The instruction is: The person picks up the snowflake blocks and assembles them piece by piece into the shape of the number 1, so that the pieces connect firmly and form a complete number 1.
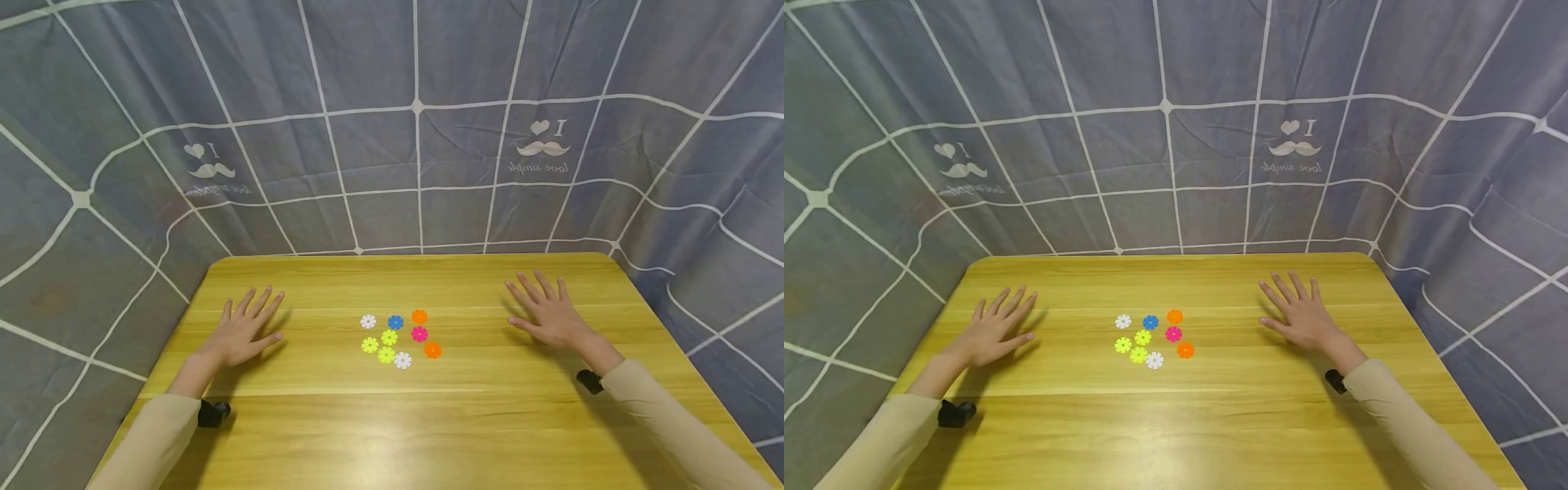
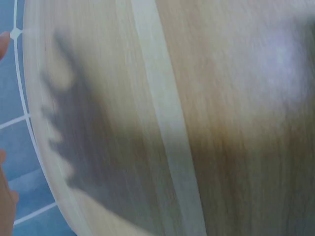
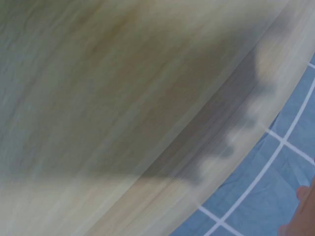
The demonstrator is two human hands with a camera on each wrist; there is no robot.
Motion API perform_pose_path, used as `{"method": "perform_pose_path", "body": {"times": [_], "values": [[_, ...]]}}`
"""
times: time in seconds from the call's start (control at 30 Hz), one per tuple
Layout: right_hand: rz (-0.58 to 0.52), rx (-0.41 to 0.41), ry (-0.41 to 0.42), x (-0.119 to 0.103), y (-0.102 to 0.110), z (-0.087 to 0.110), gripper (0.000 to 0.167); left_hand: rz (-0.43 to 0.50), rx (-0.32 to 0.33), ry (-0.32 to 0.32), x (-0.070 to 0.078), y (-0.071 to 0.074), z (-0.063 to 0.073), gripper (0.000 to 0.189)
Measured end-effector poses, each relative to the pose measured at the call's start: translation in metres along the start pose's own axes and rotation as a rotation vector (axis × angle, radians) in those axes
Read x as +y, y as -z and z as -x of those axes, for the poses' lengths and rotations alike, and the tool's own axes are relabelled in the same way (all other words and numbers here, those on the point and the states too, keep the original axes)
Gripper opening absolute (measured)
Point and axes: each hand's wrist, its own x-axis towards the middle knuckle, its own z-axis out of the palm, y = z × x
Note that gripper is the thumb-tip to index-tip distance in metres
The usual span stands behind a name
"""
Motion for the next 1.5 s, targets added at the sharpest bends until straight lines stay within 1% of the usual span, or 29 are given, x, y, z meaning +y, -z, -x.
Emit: {"method": "perform_pose_path", "body": {"times": [0.13, 0.23, 0.37, 0.43, 0.63, 0.77, 0.87, 0.97, 1.13, 1.3, 1.4, 1.5], "values": [[0.004, 0.004, 0.001, -0.004, 0.001, -0.003, 0.07, -0.017, 0.026, -0.027, 0.005, 0.0, -0.001, 0.077], [0.008, 0.039, 0.003, -0.008, 0.001, -0.004, 0.065, -0.038, 0.042, -0.046, 0.009, 0.001, -0.002, 0.072], [0.025, 0.089, 0.005, -0.015, 0.002, -0.004, 0.06, -0.032, 0.053, -0.055, 0.015, 0.001, -0.004, 0.069], [0.021, 0.101, 0.002, -0.02, 0.003, -0.005, 0.058, -0.027, 0.052, -0.056, 0.018, 0.0, -0.005, 0.068], [-0.019, 0.107, -0.017, -0.033, 0.005, -0.011, 0.05, -0.012, 0.058, -0.053, 0.029, -0.002, -0.007, 0.065], [-0.028, 0.115, -0.024, -0.04, 0.003, -0.013, 0.045, -0.013, 0.087, -0.07, 0.036, -0.003, -0.009, 0.064], [-0.04, 0.143, -0.021, -0.045, 0.0, -0.014, 0.041, -0.027, 0.12, -0.078, 0.042, -0.006, -0.011, 0.063], [-0.06, 0.184, -0.013, -0.05, -0.003, -0.014, 0.038, -0.026, 0.14, -0.068, 0.049, -0.01, -0.014, 0.064], [-0.094, 0.236, -0.003, -0.059, -0.006, -0.015, 0.032, -0.007, 0.155, -0.05, 0.061, -0.015, -0.019, 0.064], [-0.145, 0.287, -0.001, -0.071, -0.009, -0.019, 0.029, 0.033, 0.164, -0.035, 0.07, -0.02, -0.026, 0.066], [-0.195, 0.282, -0.03, -0.078, -0.01, -0.021, 0.027, 0.067, 0.18, -0.031, 0.076, -0.023, -0.031, 0.064], [-0.247, 0.253, -0.072, -0.085, -0.012, -0.023, 0.027, 0.098, 0.202, -0.019, 0.082, -0.027, -0.038, 0.056]]}}
